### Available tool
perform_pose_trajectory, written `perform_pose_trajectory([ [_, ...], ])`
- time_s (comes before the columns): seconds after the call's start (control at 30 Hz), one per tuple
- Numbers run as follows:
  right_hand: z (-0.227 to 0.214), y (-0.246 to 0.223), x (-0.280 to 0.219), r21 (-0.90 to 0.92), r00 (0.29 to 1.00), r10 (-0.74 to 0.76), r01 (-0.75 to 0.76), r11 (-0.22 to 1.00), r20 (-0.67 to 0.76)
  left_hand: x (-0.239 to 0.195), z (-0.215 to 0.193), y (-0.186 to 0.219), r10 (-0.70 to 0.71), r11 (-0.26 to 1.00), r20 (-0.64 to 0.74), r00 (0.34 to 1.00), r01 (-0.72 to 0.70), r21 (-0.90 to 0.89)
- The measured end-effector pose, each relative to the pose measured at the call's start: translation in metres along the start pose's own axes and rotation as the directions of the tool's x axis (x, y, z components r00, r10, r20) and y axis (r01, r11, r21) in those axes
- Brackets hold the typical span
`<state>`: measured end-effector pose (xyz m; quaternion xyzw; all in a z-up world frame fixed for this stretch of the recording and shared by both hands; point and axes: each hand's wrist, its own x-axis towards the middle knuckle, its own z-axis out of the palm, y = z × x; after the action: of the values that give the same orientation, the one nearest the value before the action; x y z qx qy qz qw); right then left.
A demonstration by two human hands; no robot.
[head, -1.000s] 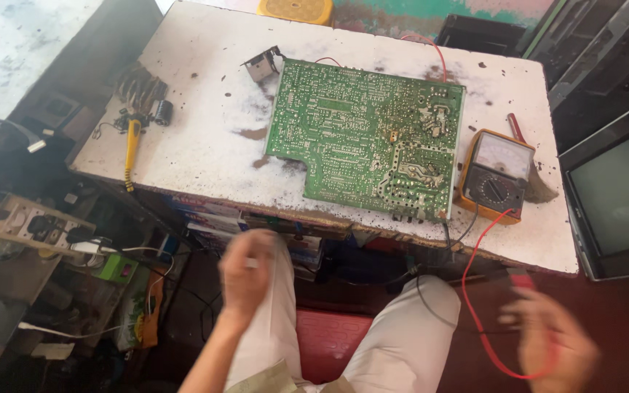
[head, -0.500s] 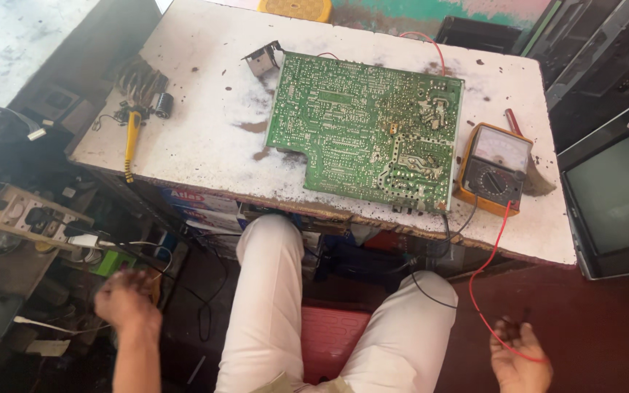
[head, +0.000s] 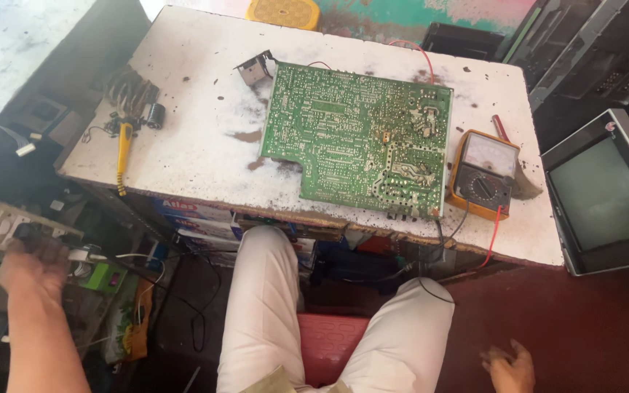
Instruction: The person tests a large green circuit board with a multimeter, then flips it over to reveal the component side. They use a toothbrush to clean the board and then test a smaller detached circuit board with the multimeter probes.
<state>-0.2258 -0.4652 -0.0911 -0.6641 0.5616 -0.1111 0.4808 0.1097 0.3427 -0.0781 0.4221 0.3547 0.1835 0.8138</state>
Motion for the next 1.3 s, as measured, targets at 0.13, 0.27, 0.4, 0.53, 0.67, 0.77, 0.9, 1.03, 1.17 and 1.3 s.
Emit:
perform_pose_trajectory([
  [0.13, 0.004, 0.0, -0.008, 0.047, 0.998, 0.039, -0.037, 0.998, -0.045, 0.013, 0.007, 0.002, -0.01, 1.0, 0.017, 1.0, 0.01, 0.008],
  [0.27, 0.014, 0.0, -0.006, 0.053, 0.998, -0.046, 0.048, 0.997, -0.037, 0.013, 0.008, -0.008, 0.022, 0.993, -0.028, 0.999, -0.025, -0.119],
  [0.4, 0.023, -0.007, -0.001, -0.014, 0.976, -0.215, 0.215, 0.976, 0.012, 0.017, 0.016, -0.014, 0.104, 0.96, 0.016, 0.994, -0.096, -0.264],
  [0.53, 0.024, -0.022, -0.005, -0.191, 0.922, -0.386, 0.382, 0.904, 0.017, 0.016, 0.023, -0.022, 0.22, 0.954, -0.019, 0.975, -0.219, -0.203],
  [0.67, 0.022, -0.04, -0.016, -0.373, 0.871, -0.49, 0.452, 0.811, -0.01, 0.019, 0.027, -0.021, 0.261, 0.943, 0.003, 0.965, -0.255, -0.212],
  [0.77, 0.024, -0.056, -0.026, -0.303, 0.89, -0.455, 0.425, 0.853, -0.033, 0.021, 0.029, -0.022, 0.285, 0.941, -0.034, 0.958, -0.286, -0.181],
  [0.9, 0.026, -0.09, -0.044, -0.216, 0.884, -0.464, 0.442, 0.87, -0.059, 0.026, 0.034, -0.022, 0.244, 0.946, -0.136, 0.96, -0.267, -0.183],
  [1.03, 0.029, -0.125, -0.06, -0.066, 0.816, -0.568, 0.565, 0.823, -0.106, 0.029, 0.038, -0.024, 0.213, 0.947, -0.171, 0.962, -0.247, -0.207],
  [1.17, 0.033, -0.159, -0.07, 0.035, 0.748, -0.65, 0.659, 0.751, -0.134, 0.023, 0.021, -0.027, 0.192, 0.963, -0.025, 0.981, -0.194, -0.19],
  [1.3, 0.042, -0.183, -0.067, 0.075, 0.701, -0.701, 0.712, 0.698, -0.134, 0.026, 0.024, -0.028, 0.251, 0.959, -0.057, 0.966, -0.257, -0.119],
])
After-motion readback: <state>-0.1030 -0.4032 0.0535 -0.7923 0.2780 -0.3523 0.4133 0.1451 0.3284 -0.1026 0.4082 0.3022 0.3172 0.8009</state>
